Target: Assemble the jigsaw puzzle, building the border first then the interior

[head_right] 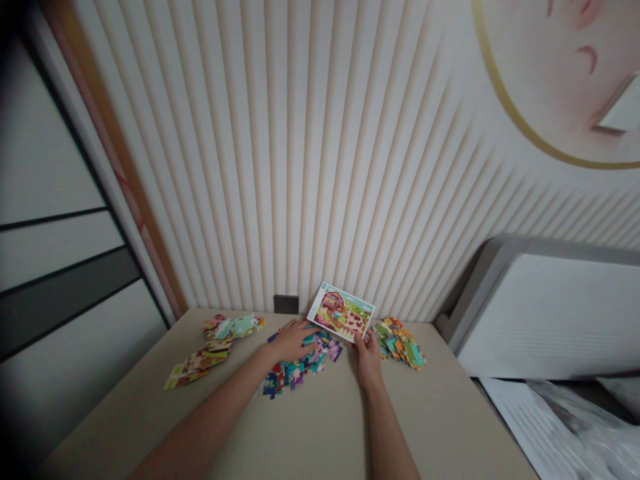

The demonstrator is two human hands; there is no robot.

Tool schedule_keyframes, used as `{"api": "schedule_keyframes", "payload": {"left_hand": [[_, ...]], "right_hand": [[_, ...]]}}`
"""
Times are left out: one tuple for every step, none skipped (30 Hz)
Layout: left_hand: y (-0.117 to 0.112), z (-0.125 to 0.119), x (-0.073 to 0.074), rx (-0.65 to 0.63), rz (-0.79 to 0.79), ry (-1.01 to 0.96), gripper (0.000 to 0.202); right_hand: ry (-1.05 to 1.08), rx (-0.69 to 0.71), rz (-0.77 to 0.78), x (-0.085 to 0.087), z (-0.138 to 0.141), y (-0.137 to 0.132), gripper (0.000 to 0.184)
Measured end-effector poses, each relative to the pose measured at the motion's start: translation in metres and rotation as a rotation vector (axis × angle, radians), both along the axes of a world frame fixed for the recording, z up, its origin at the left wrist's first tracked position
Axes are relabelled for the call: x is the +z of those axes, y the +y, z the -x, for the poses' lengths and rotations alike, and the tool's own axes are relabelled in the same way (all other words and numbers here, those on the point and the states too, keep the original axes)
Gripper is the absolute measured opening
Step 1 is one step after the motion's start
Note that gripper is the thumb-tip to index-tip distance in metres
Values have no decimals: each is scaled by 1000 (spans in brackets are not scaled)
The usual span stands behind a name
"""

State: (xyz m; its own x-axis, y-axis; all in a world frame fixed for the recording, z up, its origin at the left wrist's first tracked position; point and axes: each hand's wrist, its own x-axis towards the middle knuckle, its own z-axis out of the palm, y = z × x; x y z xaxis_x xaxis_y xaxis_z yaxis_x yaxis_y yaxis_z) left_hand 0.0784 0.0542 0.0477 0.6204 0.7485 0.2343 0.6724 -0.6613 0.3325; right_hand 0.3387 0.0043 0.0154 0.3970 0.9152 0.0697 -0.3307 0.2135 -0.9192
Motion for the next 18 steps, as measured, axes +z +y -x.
{"api": "schedule_keyframes", "payload": {"left_hand": [[-2, 2, 1, -24, 2, -8, 49], [-5, 5, 2, -45, -1, -16, 49], [-7, 7, 3, -63, -6, -23, 50], [-11, 8, 4, -75, -14, -27, 50], [-15, 10, 6, -81, -21, -28, 50], [-19, 11, 7, -82, -27, -27, 50], [-23, 12, 7, -79, -32, -26, 50], [-28, 13, 8, -77, -35, -24, 51], [-33, 14, 8, -74, -35, -22, 51], [-38, 15, 8, -71, -31, -21, 52], [-44, 17, 8, -72, -22, -17, 53], [-49, 19, 8, -71, -14, -15, 54], [-55, 21, 7, -73, -3, -11, 55], [-61, 23, 7, -74, 6, -9, 55], [-68, 25, 7, -72, 12, -12, 55], [-74, 27, 7, -80, 21, -12, 56], [-79, 30, 7, -87, 29, -14, 56], [-84, 32, 8, -95, 38, -12, 56]], "right_hand": [[-13, -1, 1, 1, 1, 0, 49], [-26, 4, 2, 2, 1, -1, 50], [-37, 8, -1, 2, 2, -2, 51], [-45, 12, -5, 2, 2, -2, 52], [-51, 20, -11, 3, 2, -3, 52], [-55, 31, -18, 3, 2, -4, 52], [-57, 42, -21, 3, 3, -4, 52], [-60, 54, -21, 3, 3, -4, 51], [-66, 66, -19, 3, 4, -4, 51], [-73, 77, -13, 4, 5, -2, 51], [-82, 88, -4, 5, 7, 0, 52], [-92, 105, 9, 6, 9, 3, 53], [-107, 130, 24, 8, 12, 7, 55], [-127, 162, 42, 9, 16, 11, 57], [-155, 198, 61, 12, 21, 16, 58], [-202, 232, 78, 14, 25, 21, 58], [-263, 258, 89, 16, 30, 26, 57], [-330, 272, 95, 19, 35, 31, 56]]}}
